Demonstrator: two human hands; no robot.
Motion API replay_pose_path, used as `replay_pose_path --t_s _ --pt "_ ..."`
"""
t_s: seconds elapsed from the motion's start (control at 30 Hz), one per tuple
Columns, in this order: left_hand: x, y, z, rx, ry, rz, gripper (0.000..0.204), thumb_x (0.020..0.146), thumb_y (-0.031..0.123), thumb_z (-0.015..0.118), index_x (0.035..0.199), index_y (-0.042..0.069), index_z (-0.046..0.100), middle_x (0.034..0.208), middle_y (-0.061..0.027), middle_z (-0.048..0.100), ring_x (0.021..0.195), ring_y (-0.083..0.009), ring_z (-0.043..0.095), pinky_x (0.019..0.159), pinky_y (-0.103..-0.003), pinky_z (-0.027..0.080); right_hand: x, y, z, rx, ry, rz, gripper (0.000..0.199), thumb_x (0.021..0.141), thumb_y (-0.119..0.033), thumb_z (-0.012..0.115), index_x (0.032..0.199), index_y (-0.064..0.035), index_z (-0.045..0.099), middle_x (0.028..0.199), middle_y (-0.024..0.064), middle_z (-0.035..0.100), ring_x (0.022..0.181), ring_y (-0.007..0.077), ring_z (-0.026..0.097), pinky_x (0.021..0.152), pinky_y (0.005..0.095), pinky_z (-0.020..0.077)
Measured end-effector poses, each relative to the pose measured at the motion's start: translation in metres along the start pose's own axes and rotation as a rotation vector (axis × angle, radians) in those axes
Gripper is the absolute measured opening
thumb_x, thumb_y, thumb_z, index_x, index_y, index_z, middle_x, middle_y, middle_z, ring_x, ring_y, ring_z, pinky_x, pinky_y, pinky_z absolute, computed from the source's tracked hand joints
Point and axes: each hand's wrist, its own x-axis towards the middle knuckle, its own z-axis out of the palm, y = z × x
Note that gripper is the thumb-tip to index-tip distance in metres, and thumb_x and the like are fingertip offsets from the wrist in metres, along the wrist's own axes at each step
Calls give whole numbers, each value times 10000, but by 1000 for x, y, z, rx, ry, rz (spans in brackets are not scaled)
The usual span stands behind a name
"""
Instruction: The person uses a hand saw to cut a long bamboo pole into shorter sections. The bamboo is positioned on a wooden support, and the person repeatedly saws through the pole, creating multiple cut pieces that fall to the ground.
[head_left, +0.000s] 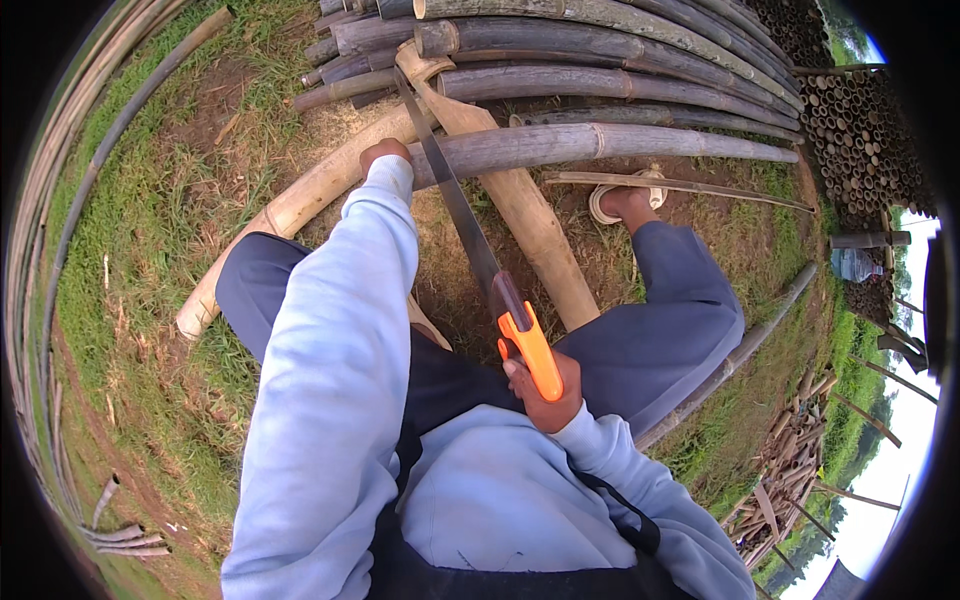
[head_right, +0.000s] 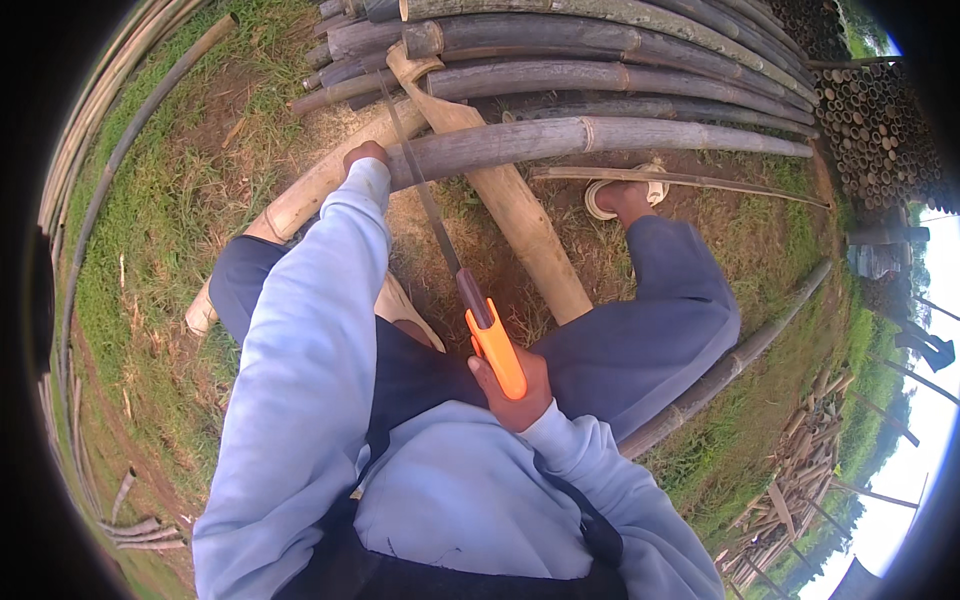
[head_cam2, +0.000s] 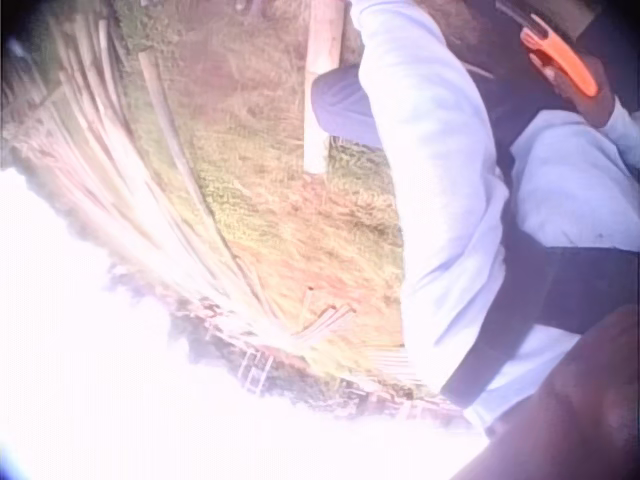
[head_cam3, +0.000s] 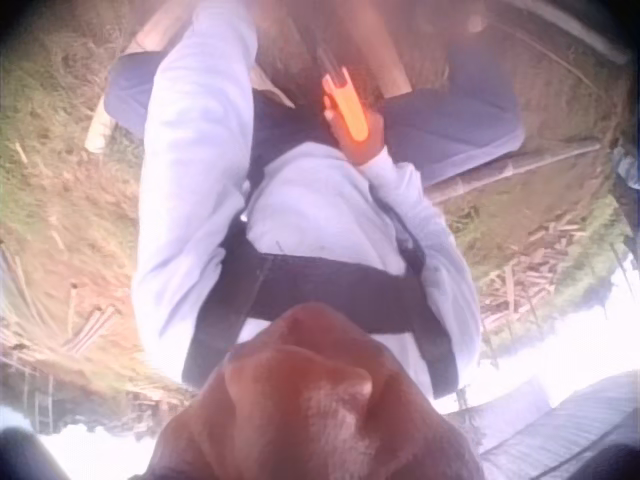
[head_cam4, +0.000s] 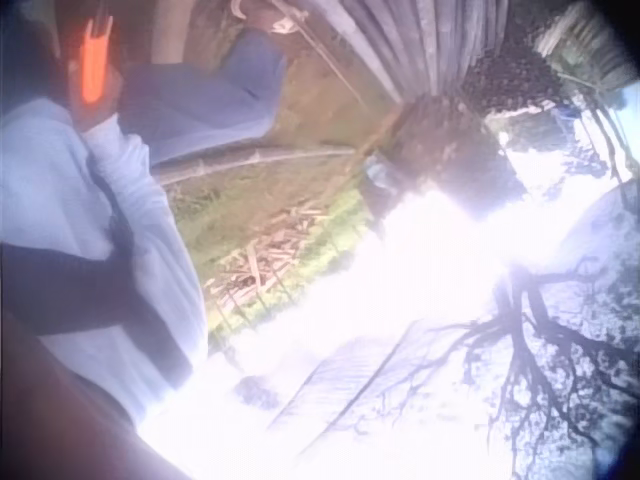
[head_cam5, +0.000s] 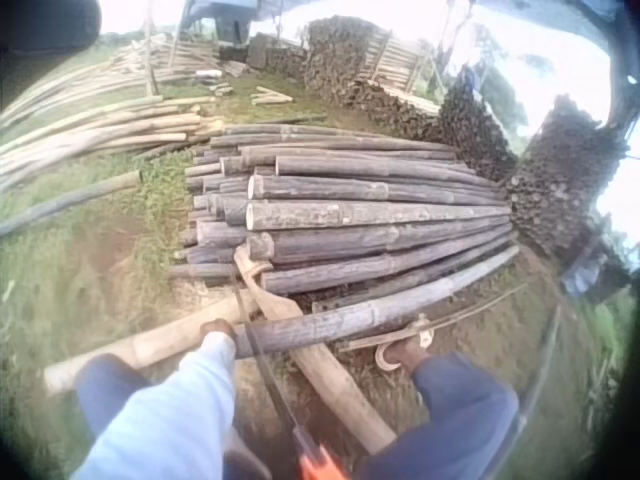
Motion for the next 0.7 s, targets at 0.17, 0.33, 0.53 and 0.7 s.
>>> replay_pose_path --t_s 0.17,0.33,0.53,0.7 --pt "-1 -1 4 47 51 -5 293 943 220 621 1214 164 717 1298 -50 680 1194 -208 656 890 -365 567 11 -13 -3 -93 -35 -16 206 905 -86 692 1077 19 648 741 133 632 628 243 636 619 340 511" --pt "5 0 -10 104 -30 -23 310 941 235 629 1232 163 709 1310 -52 674 1209 -199 647 899 -362 564 109 1 40 -24 66 -216 138 939 -98 685 897 21 628 670 19 568 577 85 511 547 269 433" --pt "5 0 -6 56 -36 -33 274 944 205 617 1188 166 735 1267 -41 699 1171 -214 671 878 -371 575 -16 -3 -4 -108 5 20 144 915 -101 680 995 5 625 724 134 628 623 281 652 609 357 505" --pt "-1 -2 -4 39 8 -14 297 955 193 589 1223 169 716 1309 -37 674 1199 -225 654 874 -374 579 40 -14 15 -45 -24 -6 134 917 -105 678 939 17 627 659 125 567 578 225 579 584 349 476"
